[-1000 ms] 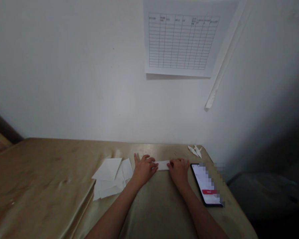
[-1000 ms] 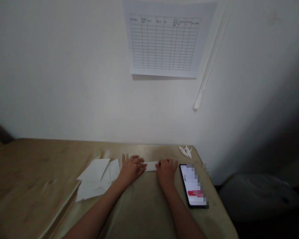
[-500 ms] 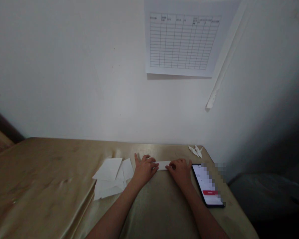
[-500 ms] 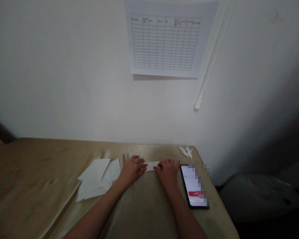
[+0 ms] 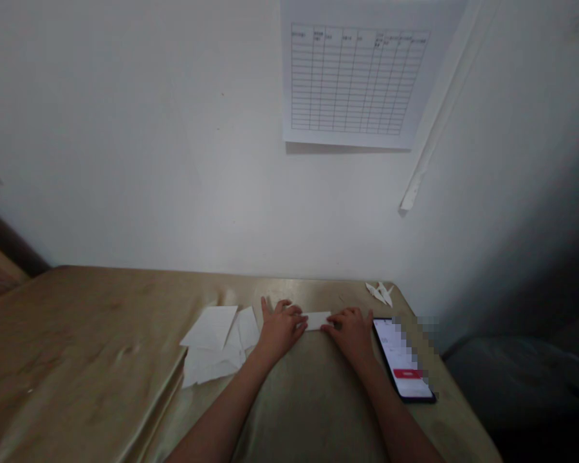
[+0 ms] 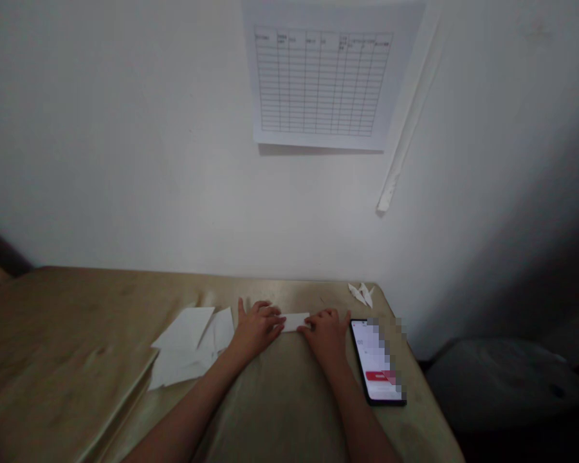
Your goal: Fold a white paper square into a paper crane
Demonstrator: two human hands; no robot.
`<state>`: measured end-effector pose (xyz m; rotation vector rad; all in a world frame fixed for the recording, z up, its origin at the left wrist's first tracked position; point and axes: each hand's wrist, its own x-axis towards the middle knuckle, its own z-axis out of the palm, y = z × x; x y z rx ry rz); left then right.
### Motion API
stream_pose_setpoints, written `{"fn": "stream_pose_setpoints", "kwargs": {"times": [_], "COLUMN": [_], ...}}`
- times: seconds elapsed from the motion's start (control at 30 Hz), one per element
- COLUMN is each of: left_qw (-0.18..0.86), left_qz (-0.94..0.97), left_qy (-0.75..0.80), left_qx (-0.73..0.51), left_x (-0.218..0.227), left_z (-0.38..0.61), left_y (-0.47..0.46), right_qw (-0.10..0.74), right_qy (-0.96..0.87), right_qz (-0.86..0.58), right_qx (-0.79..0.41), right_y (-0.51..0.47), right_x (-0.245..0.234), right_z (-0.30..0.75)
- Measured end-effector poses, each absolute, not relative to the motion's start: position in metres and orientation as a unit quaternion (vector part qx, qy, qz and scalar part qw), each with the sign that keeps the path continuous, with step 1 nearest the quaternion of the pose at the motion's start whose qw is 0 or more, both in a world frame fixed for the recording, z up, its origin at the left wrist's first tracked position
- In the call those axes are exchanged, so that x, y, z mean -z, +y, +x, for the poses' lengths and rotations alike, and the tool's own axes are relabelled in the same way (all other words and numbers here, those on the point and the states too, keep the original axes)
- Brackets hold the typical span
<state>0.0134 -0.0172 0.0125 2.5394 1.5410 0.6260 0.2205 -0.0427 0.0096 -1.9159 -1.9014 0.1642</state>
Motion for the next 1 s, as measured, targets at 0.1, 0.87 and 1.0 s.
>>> {"fn": "stream_pose_setpoints", "kwargs": {"times": [0.1, 0.87, 1.0], "left_qw": [0.05, 0.044, 0.045], "left_qz": [0.835, 0.835, 0.834], "left_qy": [0.507, 0.511, 0.513], "left_qx": [-0.208, -0.202, -0.196], "left_x": [-0.0124, -0.015, -0.0162], "left_z": [0.0139, 0.0143, 0.0143], "left_y": [-0.0171, -0.018, -0.0186], "right_qw": [0.211, 0.182, 0.181], "right_qy": [-0.686, -0.692, -0.691], "right_qz": [-0.694, -0.697, -0.698], "right_qx": [-0.055, -0.047, -0.041], "right_y": [-0.0421, -0.041, -0.0407], "right_x": [-0.0078, -0.0072, -0.0059], "right_z": [0.2205, 0.2177, 0.2177]}}
